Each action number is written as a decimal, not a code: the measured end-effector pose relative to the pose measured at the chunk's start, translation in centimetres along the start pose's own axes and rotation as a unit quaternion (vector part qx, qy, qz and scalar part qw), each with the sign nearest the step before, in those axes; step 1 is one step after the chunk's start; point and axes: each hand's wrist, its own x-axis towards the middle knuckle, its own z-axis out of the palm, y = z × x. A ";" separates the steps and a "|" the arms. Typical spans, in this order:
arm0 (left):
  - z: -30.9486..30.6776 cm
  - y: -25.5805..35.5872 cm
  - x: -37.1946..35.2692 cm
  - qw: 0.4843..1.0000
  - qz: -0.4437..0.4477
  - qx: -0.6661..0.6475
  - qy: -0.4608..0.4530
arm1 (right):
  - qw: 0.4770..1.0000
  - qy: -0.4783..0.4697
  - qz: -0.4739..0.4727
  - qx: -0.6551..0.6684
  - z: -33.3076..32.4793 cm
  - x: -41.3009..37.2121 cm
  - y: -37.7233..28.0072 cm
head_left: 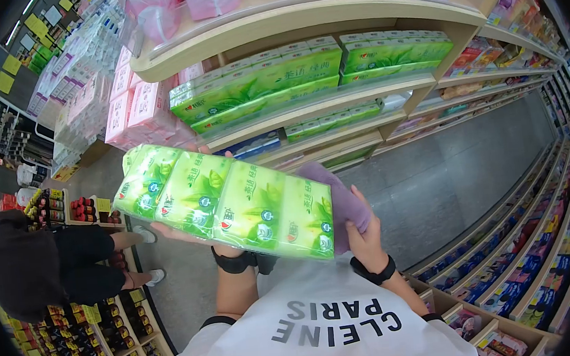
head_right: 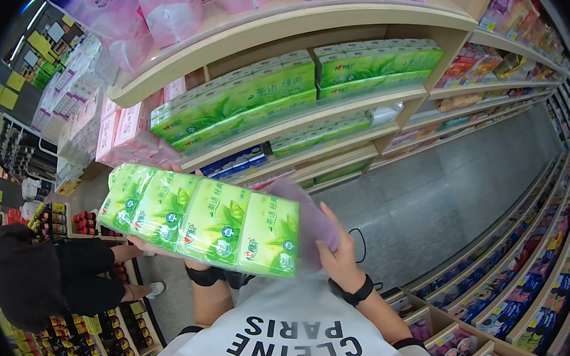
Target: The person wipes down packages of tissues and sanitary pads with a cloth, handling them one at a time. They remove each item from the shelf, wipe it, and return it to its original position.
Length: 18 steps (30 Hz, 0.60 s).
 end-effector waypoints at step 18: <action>-2.2 3.1 -2.1 0.963 -0.050 0.262 0.045 | 0.952 -0.140 0.135 0.236 -0.3 5.2 -2.6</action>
